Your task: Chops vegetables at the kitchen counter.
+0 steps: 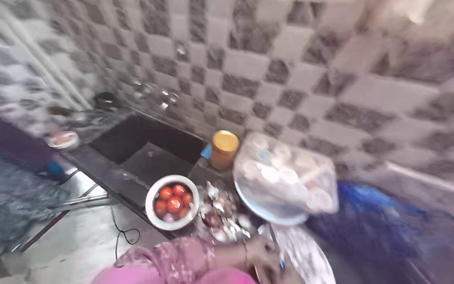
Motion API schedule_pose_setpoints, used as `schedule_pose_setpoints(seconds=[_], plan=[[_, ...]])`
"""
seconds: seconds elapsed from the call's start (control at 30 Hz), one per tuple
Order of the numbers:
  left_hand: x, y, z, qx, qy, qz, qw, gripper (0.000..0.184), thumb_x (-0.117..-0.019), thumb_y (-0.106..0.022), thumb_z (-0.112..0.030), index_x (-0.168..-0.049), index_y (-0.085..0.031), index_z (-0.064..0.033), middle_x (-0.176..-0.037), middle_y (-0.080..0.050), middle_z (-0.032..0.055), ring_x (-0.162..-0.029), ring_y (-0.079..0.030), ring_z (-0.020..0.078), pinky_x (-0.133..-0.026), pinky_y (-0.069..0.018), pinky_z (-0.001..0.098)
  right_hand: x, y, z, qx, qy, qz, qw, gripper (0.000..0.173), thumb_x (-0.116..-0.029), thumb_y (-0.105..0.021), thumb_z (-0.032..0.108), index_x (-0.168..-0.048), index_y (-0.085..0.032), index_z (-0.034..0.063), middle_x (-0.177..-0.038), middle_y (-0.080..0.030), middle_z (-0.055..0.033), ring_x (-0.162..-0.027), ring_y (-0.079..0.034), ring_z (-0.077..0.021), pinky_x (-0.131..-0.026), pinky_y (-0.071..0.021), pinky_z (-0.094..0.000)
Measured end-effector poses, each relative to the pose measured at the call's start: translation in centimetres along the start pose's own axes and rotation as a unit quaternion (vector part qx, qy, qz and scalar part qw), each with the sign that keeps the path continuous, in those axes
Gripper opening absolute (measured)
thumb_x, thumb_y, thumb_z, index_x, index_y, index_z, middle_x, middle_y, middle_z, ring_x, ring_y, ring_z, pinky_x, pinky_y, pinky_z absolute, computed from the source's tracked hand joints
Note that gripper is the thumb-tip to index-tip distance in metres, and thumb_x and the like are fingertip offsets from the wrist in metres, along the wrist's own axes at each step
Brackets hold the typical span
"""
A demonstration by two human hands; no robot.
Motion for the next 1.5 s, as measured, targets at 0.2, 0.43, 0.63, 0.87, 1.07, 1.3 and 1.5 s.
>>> schedule_pose_setpoints(seconds=[0.2, 0.43, 0.63, 0.87, 1.07, 1.3, 1.5], plan=[[0.4, -1.6, 0.1, 0.075, 0.005, -0.015, 0.997, 0.015, -0.0943, -0.066, -0.004, -0.101, -0.064, 0.0098, -0.088, -0.065, 0.0076, -0.078, -0.063, 0.0082, -0.078, -0.0560, 0.0279, 1.0, 3.4, 0.2, 0.031, -0.104, 0.125, 0.986, 0.042, -0.1014, -0.055, 0.038, -0.121, -0.070, 0.0040, -0.115, -0.072, -0.0205, -0.112, -0.068, -0.0378, -0.094, -0.0502, -0.0574], [-0.3, -3.9, 1.4, 0.218, 0.018, -0.025, 0.975, 0.011, -0.0872, -0.061, 0.007, -0.085, -0.063, -0.0041, -0.073, -0.064, -0.0046, -0.070, -0.063, 0.0040, -0.073, -0.0555, 0.0236, 1.3, 3.1, -1.9, 0.024, -0.050, 0.125, 0.991, 0.039, -0.1008, -0.052, 0.037, -0.099, -0.070, 0.0017, -0.092, -0.072, -0.0192, -0.095, -0.071, -0.0374, -0.077, -0.0521, -0.0566], [-1.1, -6.0, 1.7, 0.343, -0.013, 0.035, 0.939, 0.023, -0.0949, -0.050, -0.007, -0.115, -0.061, -0.0025, -0.089, -0.069, -0.0034, -0.081, -0.067, 0.0042, -0.080, -0.0570, 0.0245, 1.2, 4.4, -3.0, 0.016, -0.070, 0.181, 0.981, 0.051, -0.1029, -0.046, 0.045, -0.097, -0.067, -0.0013, -0.095, -0.070, -0.0217, -0.098, -0.070, -0.0386, -0.079, -0.0513, -0.0578], [-1.7, -6.9, 3.3, 0.557, 0.007, 0.061, 0.828, 0.074, -0.0925, -0.048, -0.073, -0.125, -0.055, -0.0076, -0.107, -0.069, 0.0074, -0.096, -0.069, 0.0171, -0.083, -0.0579, 0.0343, -0.5, 4.4, -4.2, -0.058, -0.052, 0.302, 0.950, 0.052, -0.1019, -0.045, 0.050, -0.093, -0.060, 0.0013, -0.086, -0.062, -0.0156, -0.083, -0.064, -0.0321, -0.073, -0.0490, -0.0557], [-2.2, -7.2, 4.2, 0.554, -0.004, 0.057, 0.831, 0.100, -0.0867, -0.037, -0.084, -0.144, -0.043, -0.0021, -0.125, -0.065, 0.0118, -0.107, -0.066, 0.0194, -0.089, -0.0555, 0.0362, -0.7, 4.2, -4.4, -0.220, -0.021, 0.388, 0.895, 0.034, -0.1061, -0.043, 0.031, -0.087, -0.058, 0.0069, -0.071, -0.045, 0.0021, -0.060, -0.044, -0.0074, -0.058, -0.0398, -0.0298], [-2.4, -6.5, 5.1, 0.556, -0.057, 0.107, 0.822, 0.076, -0.0834, -0.070, -0.061, -0.133, -0.060, -0.0044, -0.114, -0.071, 0.0070, -0.097, -0.070, 0.0173, -0.085, -0.0583, 0.0334, -0.4, 3.3, -5.1, -0.407, -0.102, 0.449, 0.789, 0.033, -0.1089, -0.030, 0.029, -0.087, -0.050, 0.0156, -0.056, -0.040, 0.0103, -0.043, -0.036, 0.0010, -0.043, -0.0320, -0.0156], [-2.3, -5.6, 4.4, 0.429, -0.041, 0.092, 0.898, 0.037, -0.0942, -0.048, -0.002, -0.130, -0.057, -0.0029, -0.106, -0.070, 0.0005, -0.086, -0.068, 0.0083, -0.079, -0.0579, 0.0267, -0.4, 3.0, -5.5, -0.471, -0.131, 0.479, 0.729, 0.032, -0.1069, -0.026, 0.030, -0.091, -0.049, 0.0163, -0.056, -0.042, 0.0113, -0.042, -0.038, 0.0032, -0.042, -0.0340, -0.0121]])
Point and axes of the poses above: each hand's wrist, its own x-axis away from the middle knuckle, its own y-axis out of the back of the hand, z = x × y, the point moved 5 cm from there along -x, towards the middle knuckle
